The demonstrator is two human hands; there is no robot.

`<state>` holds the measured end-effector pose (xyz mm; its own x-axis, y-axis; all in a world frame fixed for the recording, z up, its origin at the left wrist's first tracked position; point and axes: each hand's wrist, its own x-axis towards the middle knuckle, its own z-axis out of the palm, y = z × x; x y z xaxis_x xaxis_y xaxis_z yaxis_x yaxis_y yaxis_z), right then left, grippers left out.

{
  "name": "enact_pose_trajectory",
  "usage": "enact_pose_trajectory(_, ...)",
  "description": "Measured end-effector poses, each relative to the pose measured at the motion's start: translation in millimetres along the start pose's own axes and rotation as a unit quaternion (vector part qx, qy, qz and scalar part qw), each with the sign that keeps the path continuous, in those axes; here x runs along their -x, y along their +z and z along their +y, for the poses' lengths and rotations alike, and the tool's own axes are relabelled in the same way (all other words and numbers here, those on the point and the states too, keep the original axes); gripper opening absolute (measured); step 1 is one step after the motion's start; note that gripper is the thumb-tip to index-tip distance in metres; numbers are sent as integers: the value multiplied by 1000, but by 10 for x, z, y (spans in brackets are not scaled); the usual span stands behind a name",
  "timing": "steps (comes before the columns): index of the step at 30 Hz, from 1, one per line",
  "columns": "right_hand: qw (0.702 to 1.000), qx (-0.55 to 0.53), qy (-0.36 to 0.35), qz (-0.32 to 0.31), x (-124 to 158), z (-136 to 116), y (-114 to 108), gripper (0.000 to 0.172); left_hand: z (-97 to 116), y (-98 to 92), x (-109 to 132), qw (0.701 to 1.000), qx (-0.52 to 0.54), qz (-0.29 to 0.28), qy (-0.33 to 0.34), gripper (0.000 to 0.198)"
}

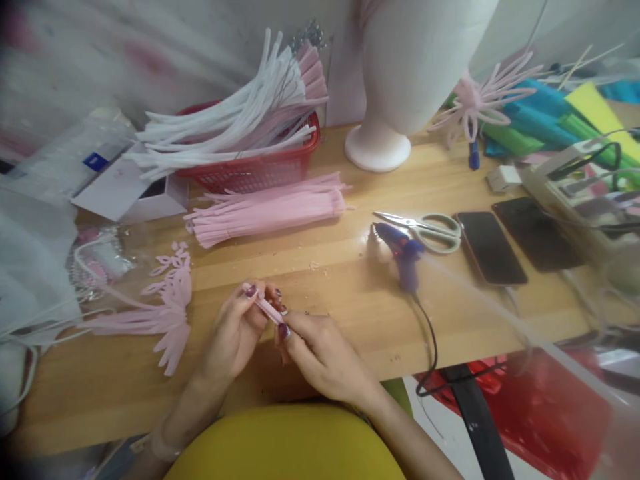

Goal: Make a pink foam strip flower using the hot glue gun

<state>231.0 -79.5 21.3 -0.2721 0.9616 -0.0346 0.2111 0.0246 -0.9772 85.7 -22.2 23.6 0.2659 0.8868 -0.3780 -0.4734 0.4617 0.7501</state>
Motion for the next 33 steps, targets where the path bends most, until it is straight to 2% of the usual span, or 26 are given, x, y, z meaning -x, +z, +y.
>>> enact_pose_trajectory(6,999,-24,-7,30,-14,-10,21,34,-50,-28,29,1000,-8,24,-13,31)
enact_pose_trajectory(11,1000,6,-6,20,-16,-15,19,33,-24,-42,-6,999,36,38,13,26)
enact_pose_trajectory(15,1000,11,-6,16,-9,-13,16,33,-21,-40,-29,998,50,32,6,25)
enact_pose_trajectory(21,1000,-27,1,9,-18,-14,6,38,-48,-32,-13,1000,2,26,3,25)
enact_pose_trajectory(24,998,-63,4,11,-40,4,11,37,-98,-29,23,1000,-22,6,-8,24)
enact_pose_trajectory(29,988,-155,20,9,-72,41,27,34,-186,-40,69,995,-17,-79,-62,23)
enact_pose_trajectory(33,977,-211,29,6,-75,42,30,38,-147,-36,51,997,0,-65,-47,26)
